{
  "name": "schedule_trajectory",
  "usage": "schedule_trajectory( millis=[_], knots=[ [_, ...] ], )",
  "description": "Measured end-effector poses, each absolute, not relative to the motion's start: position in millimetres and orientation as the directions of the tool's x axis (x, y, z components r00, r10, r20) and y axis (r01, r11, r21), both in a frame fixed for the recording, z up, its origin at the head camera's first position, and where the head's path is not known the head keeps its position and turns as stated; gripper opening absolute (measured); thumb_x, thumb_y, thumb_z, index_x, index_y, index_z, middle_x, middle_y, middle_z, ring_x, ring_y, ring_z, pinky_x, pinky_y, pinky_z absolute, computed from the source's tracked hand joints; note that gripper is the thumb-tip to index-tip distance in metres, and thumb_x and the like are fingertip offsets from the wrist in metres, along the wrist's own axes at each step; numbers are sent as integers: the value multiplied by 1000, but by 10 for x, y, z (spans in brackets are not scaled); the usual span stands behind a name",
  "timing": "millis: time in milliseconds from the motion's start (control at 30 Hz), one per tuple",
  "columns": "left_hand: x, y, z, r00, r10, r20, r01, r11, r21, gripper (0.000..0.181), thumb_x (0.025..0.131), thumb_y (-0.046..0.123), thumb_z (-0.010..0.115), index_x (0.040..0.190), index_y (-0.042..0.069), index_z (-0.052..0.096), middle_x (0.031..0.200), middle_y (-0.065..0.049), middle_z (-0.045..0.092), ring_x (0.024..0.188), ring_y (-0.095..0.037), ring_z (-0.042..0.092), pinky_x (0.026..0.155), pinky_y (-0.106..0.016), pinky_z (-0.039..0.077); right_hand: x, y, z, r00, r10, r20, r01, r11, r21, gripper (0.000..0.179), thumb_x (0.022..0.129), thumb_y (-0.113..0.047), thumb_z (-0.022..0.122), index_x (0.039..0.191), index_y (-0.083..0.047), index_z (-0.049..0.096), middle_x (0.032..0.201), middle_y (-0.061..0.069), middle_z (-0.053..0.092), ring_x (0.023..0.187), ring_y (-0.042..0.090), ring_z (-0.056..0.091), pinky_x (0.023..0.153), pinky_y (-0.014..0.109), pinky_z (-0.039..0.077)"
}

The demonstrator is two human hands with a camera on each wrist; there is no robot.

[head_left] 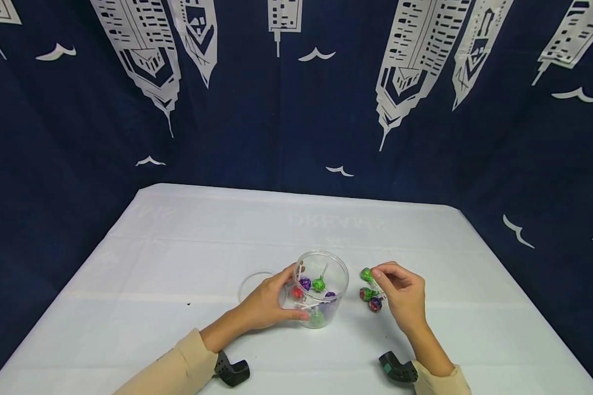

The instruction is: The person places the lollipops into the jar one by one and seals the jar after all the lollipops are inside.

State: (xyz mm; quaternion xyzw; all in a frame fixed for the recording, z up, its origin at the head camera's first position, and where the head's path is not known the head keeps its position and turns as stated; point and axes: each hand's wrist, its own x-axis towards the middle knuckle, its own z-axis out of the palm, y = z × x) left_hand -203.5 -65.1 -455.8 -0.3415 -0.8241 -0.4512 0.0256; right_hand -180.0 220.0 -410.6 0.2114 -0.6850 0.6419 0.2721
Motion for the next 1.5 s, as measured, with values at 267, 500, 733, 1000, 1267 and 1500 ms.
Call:
schedule_trajectory(
  millis=[267,500,733,1000,1267,1500],
  knots=[
    [-2035,-644,-4565,-765,538,354,591,368,718,105,73,42,87,155,10,30,137,-6,58,126,-24,53,107,-47,41,-1788,2335,-4167,-774,95,626,-614,128,-779,8,88,18,60,84,15,66,82,0,71,73,11,62,67,16,49],
    [-2044,-646,-4562,-762,538,361,597,366,714,104,73,42,87,154,8,32,136,-6,59,126,-22,53,108,-44,41,-1838,2386,-4217,-814,118,569,-537,223,-813,6,88,14,63,84,16,66,78,-2,70,69,9,61,63,17,48],
    [-2053,-654,-4560,-759,539,365,600,364,712,104,73,41,87,154,8,31,137,-7,57,127,-22,53,109,-44,40,-1933,2440,-4324,-836,148,529,-426,434,-794,8,84,13,69,78,8,71,71,-5,66,61,9,45,54,24,36],
    [-2049,-652,-4561,-758,541,364,600,360,715,102,73,40,87,153,7,33,136,-6,59,126,-21,54,109,-44,40,-1985,2504,-4423,-853,175,492,-311,586,-748,12,83,1,77,72,-2,74,68,-2,65,61,7,46,54,20,35],
    [-2054,-649,-4572,-754,542,372,607,357,710,101,73,41,87,152,8,34,135,-5,60,126,-20,54,108,-44,40,-2026,2568,-4501,-865,145,480,-275,663,-696,8,82,-3,77,74,-3,75,70,2,65,66,6,50,56,18,37],
    [-2054,-653,-4572,-751,543,374,610,357,707,102,73,40,87,153,7,32,136,-6,59,125,-21,54,108,-44,40,-2035,2576,-4515,-875,123,469,-240,731,-639,4,81,-4,78,77,-3,75,74,4,68,71,12,55,60,20,39]
  ],
)
